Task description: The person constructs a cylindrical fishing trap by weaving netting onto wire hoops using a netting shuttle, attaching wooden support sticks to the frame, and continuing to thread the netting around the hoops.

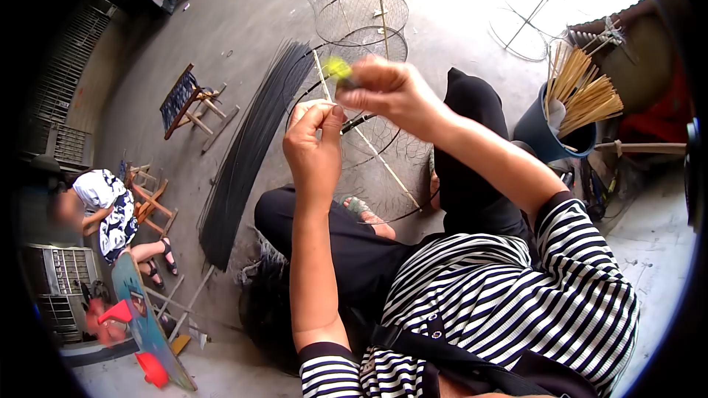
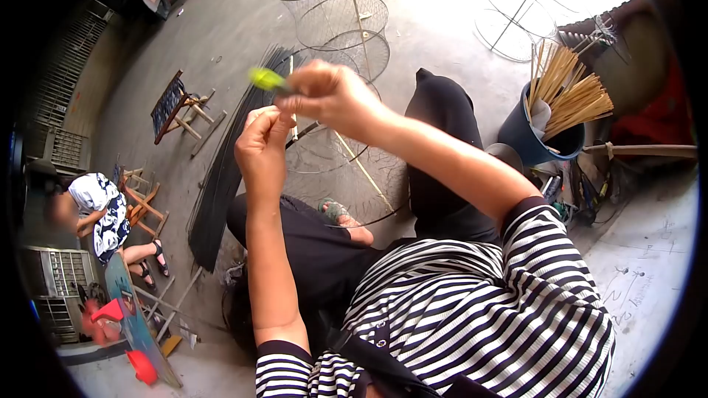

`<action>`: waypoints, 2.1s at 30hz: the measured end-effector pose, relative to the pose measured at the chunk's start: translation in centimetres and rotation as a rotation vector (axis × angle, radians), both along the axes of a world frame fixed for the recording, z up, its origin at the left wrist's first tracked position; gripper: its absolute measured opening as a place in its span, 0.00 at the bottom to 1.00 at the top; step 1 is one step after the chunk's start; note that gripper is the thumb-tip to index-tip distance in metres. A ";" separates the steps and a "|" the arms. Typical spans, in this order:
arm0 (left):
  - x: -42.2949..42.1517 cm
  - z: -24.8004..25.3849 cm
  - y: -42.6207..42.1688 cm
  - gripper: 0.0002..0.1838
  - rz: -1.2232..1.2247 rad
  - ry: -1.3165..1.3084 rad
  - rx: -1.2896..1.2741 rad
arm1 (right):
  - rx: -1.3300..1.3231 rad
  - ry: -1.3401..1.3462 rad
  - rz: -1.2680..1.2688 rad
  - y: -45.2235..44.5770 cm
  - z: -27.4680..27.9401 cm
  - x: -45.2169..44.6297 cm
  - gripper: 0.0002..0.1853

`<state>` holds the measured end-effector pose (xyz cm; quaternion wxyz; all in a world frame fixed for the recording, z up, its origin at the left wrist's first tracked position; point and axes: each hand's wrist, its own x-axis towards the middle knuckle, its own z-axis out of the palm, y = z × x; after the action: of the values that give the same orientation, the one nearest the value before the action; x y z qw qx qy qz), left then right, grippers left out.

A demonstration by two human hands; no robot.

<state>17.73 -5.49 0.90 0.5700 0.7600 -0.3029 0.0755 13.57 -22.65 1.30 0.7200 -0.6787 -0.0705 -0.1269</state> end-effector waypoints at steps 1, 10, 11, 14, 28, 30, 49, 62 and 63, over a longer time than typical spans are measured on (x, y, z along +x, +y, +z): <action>0.1 -0.2 0.1 0.05 0.048 -0.101 0.094 | -0.077 -0.053 -0.071 -0.6 2.0 -0.6 0.12; -1.9 -3.1 2.6 0.06 0.427 -0.520 0.315 | -0.482 -0.493 -0.505 -13.4 8.0 -9.7 0.10; -2.9 -3.6 2.7 0.08 0.471 -0.510 0.243 | -0.471 -0.374 -0.545 -11.9 6.5 -9.2 0.10; -6.6 -6.3 3.1 0.08 0.224 -0.365 0.141 | -0.251 -0.147 -0.401 -7.5 2.6 -7.9 0.12; -5.3 -13.0 -1.9 0.36 -0.022 -0.188 0.253 | -0.826 0.363 -0.567 -8.7 1.5 -9.0 0.21; -4.7 -13.0 -2.6 0.36 -0.049 -0.161 0.264 | -0.877 0.169 -0.403 -7.2 -3.8 -5.8 0.18; -15.2 2.7 3.0 0.07 -0.517 -0.625 0.482 | -0.462 0.151 -0.317 -11.5 -2.8 -4.7 0.11; -20.1 5.8 4.6 0.16 -0.379 -0.769 0.828 | -1.018 -0.553 0.020 0.4 3.7 -7.6 0.27; -20.2 5.8 4.9 0.16 -0.365 -0.768 0.834 | -1.078 -0.677 0.090 1.8 2.8 -6.9 0.28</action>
<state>-2.43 -0.63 6.74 0.0767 0.7737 -0.6173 0.1205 6.66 -20.85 4.12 0.2199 -0.8644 -0.3764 -0.2507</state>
